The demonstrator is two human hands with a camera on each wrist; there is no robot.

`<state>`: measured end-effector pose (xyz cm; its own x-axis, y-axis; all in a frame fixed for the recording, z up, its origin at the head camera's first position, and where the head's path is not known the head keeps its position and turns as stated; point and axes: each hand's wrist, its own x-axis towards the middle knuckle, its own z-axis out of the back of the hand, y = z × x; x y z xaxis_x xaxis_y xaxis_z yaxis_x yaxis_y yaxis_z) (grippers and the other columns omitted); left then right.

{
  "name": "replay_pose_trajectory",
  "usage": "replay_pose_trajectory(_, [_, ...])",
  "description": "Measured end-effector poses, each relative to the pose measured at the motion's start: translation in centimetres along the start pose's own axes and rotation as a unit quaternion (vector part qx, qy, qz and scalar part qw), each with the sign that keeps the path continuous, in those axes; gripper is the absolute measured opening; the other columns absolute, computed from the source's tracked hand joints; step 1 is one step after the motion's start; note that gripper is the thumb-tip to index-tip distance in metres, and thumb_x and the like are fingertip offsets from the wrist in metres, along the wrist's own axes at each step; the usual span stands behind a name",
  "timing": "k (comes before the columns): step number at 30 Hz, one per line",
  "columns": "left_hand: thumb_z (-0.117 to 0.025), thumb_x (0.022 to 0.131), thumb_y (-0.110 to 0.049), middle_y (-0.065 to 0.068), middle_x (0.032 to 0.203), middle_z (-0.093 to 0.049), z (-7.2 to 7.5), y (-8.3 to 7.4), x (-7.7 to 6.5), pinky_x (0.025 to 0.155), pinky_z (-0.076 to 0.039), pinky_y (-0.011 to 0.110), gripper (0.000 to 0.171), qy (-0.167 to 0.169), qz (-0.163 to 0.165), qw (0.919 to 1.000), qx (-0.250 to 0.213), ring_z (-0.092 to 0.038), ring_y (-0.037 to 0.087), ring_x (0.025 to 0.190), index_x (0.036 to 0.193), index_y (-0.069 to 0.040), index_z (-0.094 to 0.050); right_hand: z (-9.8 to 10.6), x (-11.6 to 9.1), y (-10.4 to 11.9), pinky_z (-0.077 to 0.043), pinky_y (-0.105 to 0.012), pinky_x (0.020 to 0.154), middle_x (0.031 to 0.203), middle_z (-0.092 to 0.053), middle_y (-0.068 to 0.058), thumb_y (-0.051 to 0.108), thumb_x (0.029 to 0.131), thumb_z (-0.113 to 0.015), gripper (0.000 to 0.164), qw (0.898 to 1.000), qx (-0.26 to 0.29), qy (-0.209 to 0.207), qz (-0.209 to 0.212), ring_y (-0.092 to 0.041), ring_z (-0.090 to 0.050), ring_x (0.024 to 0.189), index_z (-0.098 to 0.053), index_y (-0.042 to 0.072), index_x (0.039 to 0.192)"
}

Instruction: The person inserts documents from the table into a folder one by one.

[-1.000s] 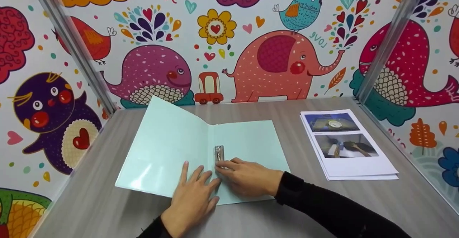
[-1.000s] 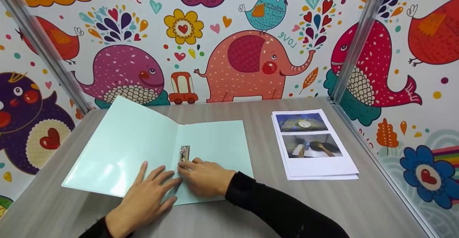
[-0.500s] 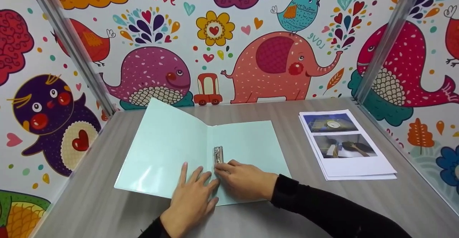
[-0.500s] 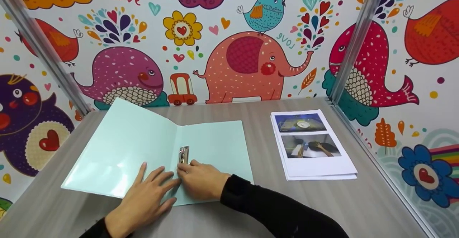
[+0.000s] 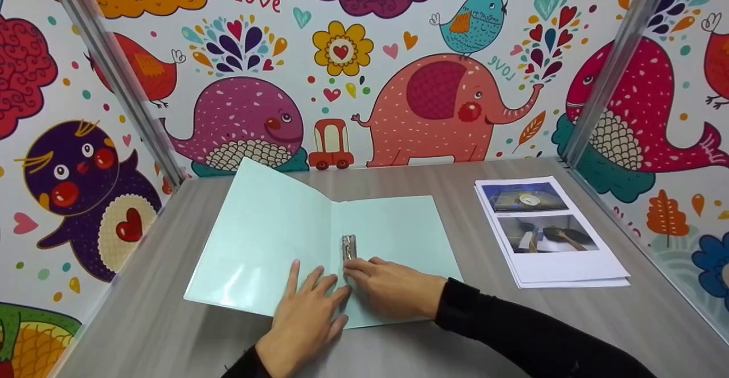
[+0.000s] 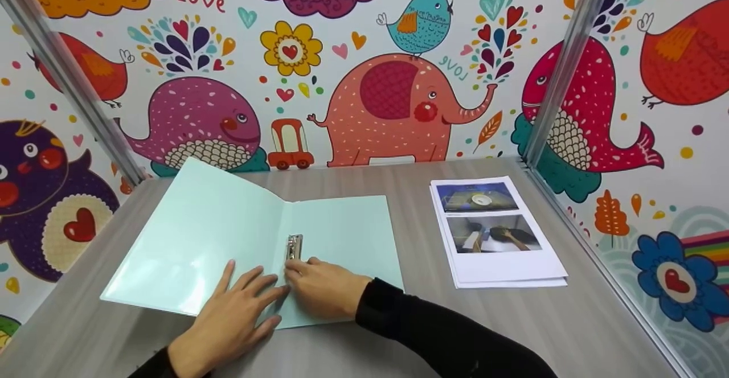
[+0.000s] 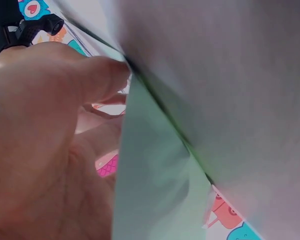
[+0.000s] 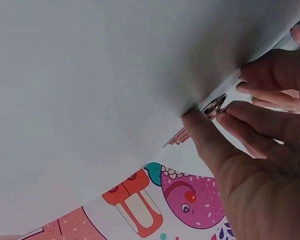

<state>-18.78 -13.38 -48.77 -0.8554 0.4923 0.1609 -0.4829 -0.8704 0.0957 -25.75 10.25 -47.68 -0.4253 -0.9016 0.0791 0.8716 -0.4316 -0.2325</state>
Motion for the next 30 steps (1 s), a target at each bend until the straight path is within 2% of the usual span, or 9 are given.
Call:
replay_pose_trajectory(5, [-0.08, 0.107, -0.049, 0.005, 0.155, -0.074, 0.1, 0.0, 0.0, 0.135, -0.037, 0.078, 0.045, 0.003, 0.001, 1.0, 0.0, -0.064, 0.037, 0.155, 0.147, -0.029, -0.077, 0.0, 0.1, -0.2, -0.063, -0.039, 0.123, 0.173, -0.061, -0.013, 0.016, 0.114, -0.068, 0.056, 1.0, 0.023, 0.014, -0.006, -0.02, -0.059, 0.162, -0.058, 0.001, 0.166])
replay_pose_trajectory(8, [-0.079, 0.107, -0.051, 0.005, 0.156, -0.074, 0.2, 0.0, 0.1, 0.135, -0.037, 0.079, 0.046, 0.01, 0.002, 0.9999, 0.002, -0.065, 0.037, 0.155, 0.148, -0.029, -0.077, 0.1, 0.2, -0.3, -0.06, -0.044, 0.128, 0.18, -0.054, -0.013, 0.016, 0.115, -0.067, 0.061, 0.997, 0.06, 0.035, -0.024, -0.02, -0.054, 0.167, -0.05, 0.003, 0.172])
replay_pose_trajectory(12, [-0.079, 0.107, -0.052, 0.006, 0.157, -0.074, 0.7, -0.2, 0.2, 0.135, -0.037, 0.08, 0.047, 0.025, 0.006, 0.9997, 0.003, -0.064, 0.039, 0.156, 0.148, -0.029, -0.077, 0.3, 0.3, -0.5, -0.055, -0.049, 0.133, 0.185, -0.045, -0.012, 0.016, 0.116, -0.066, 0.069, 0.989, 0.123, 0.053, -0.057, -0.021, -0.054, 0.167, -0.039, 0.005, 0.179])
replay_pose_trajectory(14, [-0.079, 0.107, -0.052, 0.007, 0.157, -0.073, 1.0, -0.3, 0.3, 0.135, -0.037, 0.08, 0.047, 0.03, 0.009, 0.9995, 0.003, -0.063, 0.04, 0.157, 0.148, -0.028, -0.076, 0.4, 0.5, -0.7, -0.054, -0.05, 0.134, 0.186, -0.044, -0.014, 0.015, 0.116, -0.067, 0.071, 0.986, 0.149, 0.048, -0.064, -0.023, -0.057, 0.165, -0.036, 0.004, 0.18])
replay_pose_trajectory(18, [-0.08, 0.107, -0.051, 0.006, 0.155, -0.075, 0.4, -0.2, 0.1, 0.135, -0.038, 0.079, 0.046, 0.013, 0.004, 0.9999, 0.008, -0.065, 0.038, 0.155, 0.147, -0.029, -0.078, 0.6, 0.7, -1.2, -0.056, -0.049, 0.132, 0.184, -0.045, -0.016, 0.013, 0.115, -0.07, 0.073, 0.978, 0.193, 0.03, -0.067, -0.028, -0.066, 0.156, -0.036, 0.004, 0.18])
replay_pose_trajectory(21, [-0.081, 0.106, -0.051, 0.004, 0.152, -0.076, 0.1, -0.2, -0.1, 0.134, -0.04, 0.078, 0.045, -0.001, -0.001, 0.9999, 0.016, -0.066, 0.037, 0.154, 0.146, -0.03, -0.079, 0.8, 1.0, -1.5, -0.059, -0.045, 0.128, 0.182, -0.047, -0.016, 0.012, 0.114, -0.072, 0.074, 0.973, 0.217, 0.021, -0.071, -0.026, -0.073, 0.144, -0.038, 0.003, 0.179])
replay_pose_trajectory(25, [-0.082, 0.105, -0.051, 0.004, 0.152, -0.076, 0.3, -0.2, -0.1, 0.133, -0.04, 0.079, 0.045, -0.003, -0.001, 0.9998, 0.02, -0.066, 0.037, 0.154, 0.145, -0.03, -0.079, 1.0, 1.4, -2.0, -0.061, -0.042, 0.125, 0.18, -0.048, -0.016, 0.01, 0.112, -0.074, 0.074, 0.97, 0.232, 0.015, -0.075, -0.024, -0.078, 0.133, -0.04, 0.003, 0.177])
replay_pose_trajectory(30, [-0.083, 0.104, -0.051, 0.004, 0.151, -0.077, 0.4, -0.2, 0.0, 0.132, -0.041, 0.079, 0.046, -0.009, -0.002, 0.9997, 0.021, -0.067, 0.037, 0.152, 0.145, -0.03, -0.08, 1.0, 1.6, -2.3, -0.061, -0.04, 0.125, 0.181, -0.047, -0.015, 0.01, 0.112, -0.074, 0.075, 0.97, 0.227, 0.019, -0.08, -0.023, -0.079, 0.131, -0.039, 0.004, 0.178])
